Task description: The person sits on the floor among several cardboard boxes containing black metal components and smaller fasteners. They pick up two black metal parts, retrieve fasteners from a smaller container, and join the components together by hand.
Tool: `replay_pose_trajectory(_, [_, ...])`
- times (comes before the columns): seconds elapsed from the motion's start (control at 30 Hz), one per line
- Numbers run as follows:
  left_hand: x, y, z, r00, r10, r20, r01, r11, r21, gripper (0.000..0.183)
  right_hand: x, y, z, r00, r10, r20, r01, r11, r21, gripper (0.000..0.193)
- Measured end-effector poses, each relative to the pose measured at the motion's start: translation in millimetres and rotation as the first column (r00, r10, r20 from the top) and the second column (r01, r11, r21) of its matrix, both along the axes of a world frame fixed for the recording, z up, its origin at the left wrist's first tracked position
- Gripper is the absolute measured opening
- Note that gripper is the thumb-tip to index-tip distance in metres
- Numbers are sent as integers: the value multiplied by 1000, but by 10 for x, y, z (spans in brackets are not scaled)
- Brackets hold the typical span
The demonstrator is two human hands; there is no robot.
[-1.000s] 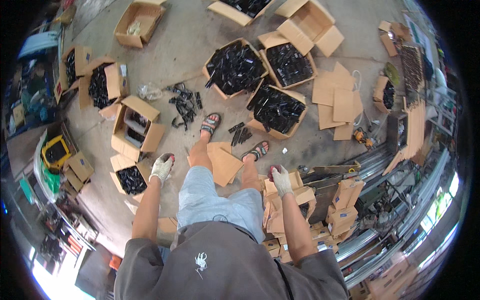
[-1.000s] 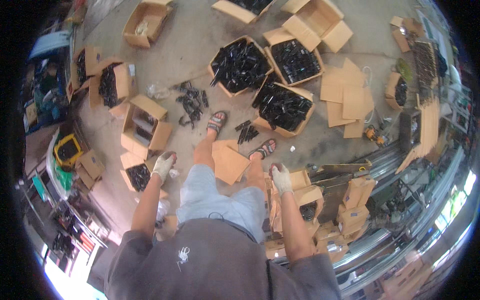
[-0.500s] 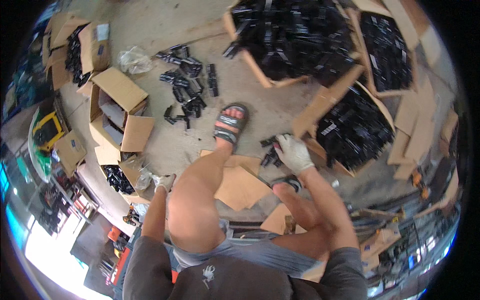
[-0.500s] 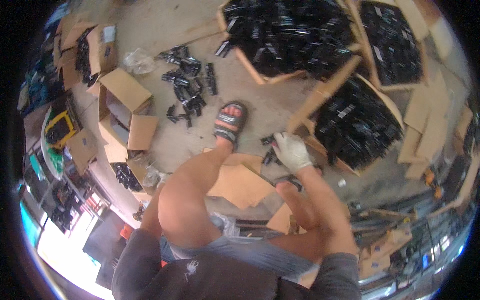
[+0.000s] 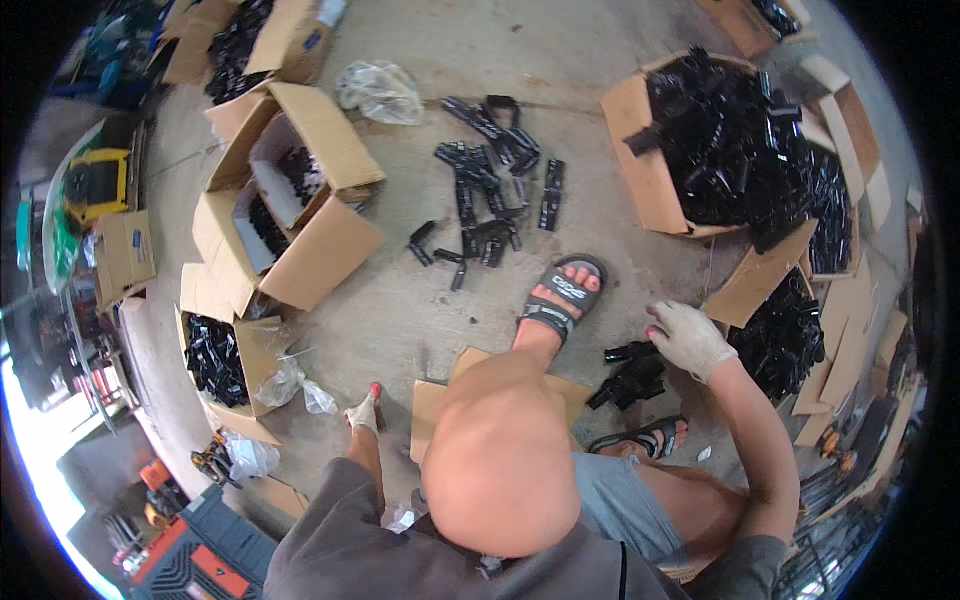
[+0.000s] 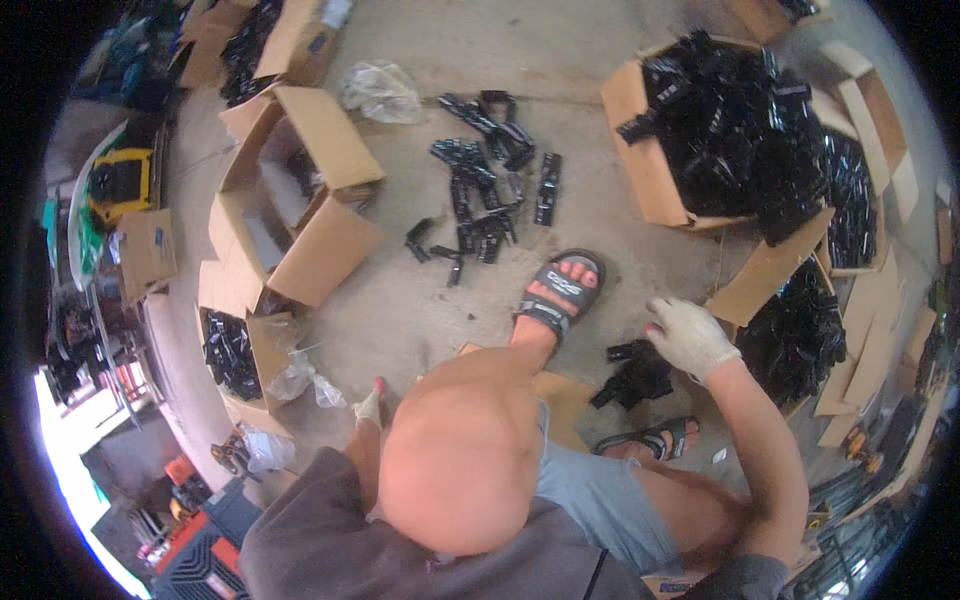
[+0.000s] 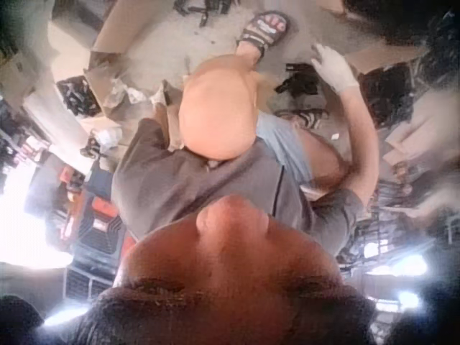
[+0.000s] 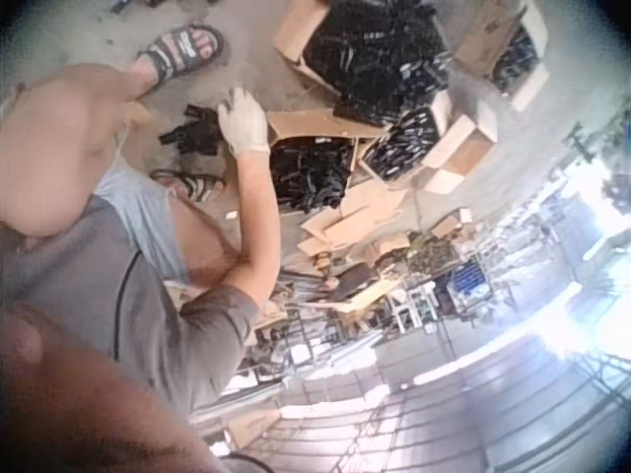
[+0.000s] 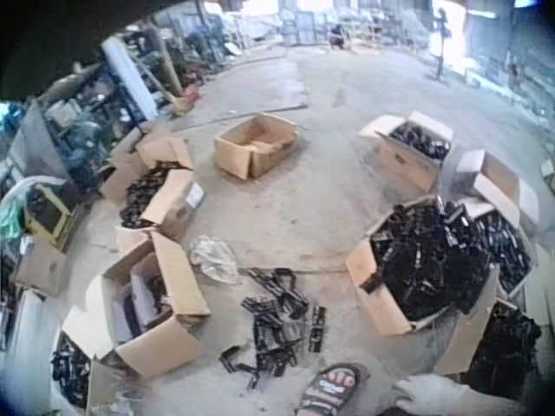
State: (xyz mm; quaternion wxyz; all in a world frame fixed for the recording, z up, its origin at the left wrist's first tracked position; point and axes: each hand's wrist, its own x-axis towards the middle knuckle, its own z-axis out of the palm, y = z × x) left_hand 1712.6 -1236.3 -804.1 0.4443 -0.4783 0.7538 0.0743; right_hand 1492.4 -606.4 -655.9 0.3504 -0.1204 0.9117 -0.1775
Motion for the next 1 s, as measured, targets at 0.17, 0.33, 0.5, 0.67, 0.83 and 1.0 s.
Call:
replay_pose_trajectory(0.17, [-21,45,-130,990,55,-128,-50,998,42,53,-198,-137,515,995,-89,-48,91,995,49,39])
replay_pose_trajectory(0.33, [6,147,-246,976,86,-201,-75,995,66,53,-326,-356,486,929,-323,-180,336,941,43,38])
replay_pose_trajectory(0.5, [69,127,-411,962,99,-253,-74,991,108,53,-260,-488,540,936,-235,-261,298,924,240,38])
replay_pose_trajectory(0.67, [50,315,-600,935,125,-332,-94,990,108,54,-13,-528,723,923,-66,-379,202,921,332,40])
replay_pose_trajectory(0.83, [154,329,-758,892,189,-410,-149,981,128,54,233,-942,1246,910,-68,-410,224,911,347,37])
replay_pose_trajectory(1.0, [60,161,-847,871,206,-446,-150,976,158,55,492,-1066,1654,896,-163,-413,327,872,365,36])
